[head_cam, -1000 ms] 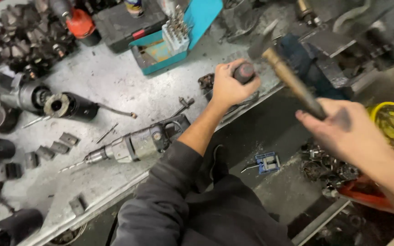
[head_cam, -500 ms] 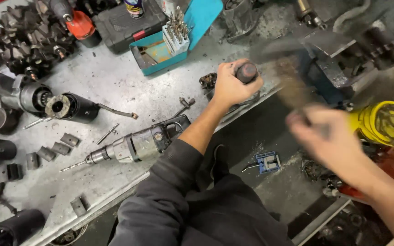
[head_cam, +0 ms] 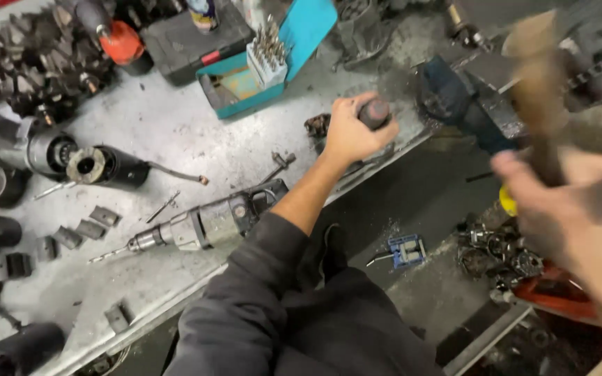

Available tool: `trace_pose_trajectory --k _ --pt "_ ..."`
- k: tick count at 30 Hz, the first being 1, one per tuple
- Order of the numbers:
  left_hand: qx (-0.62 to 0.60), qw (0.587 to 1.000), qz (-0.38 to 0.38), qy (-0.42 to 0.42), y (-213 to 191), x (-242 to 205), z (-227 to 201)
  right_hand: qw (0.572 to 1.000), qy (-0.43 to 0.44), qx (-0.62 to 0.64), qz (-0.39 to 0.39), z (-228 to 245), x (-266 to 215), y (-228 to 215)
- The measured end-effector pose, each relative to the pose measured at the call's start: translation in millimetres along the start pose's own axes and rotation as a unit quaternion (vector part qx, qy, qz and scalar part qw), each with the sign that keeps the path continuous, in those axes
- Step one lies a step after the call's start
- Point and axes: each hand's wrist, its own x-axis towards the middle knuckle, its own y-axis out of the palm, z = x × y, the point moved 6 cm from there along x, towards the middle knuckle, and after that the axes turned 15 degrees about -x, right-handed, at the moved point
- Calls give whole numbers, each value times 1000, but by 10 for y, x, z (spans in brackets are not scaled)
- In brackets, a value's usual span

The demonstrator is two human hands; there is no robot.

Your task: The person uses a hammer and a screwdriver to strike a cylindrical mechanical part on a workbench. They then move to the floor to use a power drill on the part, which is secured in a blue clamp. The person returns to the workbench to continue hammering the part and uses pliers to remove a small component.

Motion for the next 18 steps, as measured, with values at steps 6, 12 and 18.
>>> trace_pose_trajectory --k 6,12,18 --pt "-69 995 27 -64 71 63 13 968 -69 -81 -228 -698 124 -255" --pt "-75 996 5 -47 63 87 51 978 129 -165 -16 -997 307 403" --pt "-60 993 38 -95 130 65 94 988 97 -100 -72 -753 148 347"
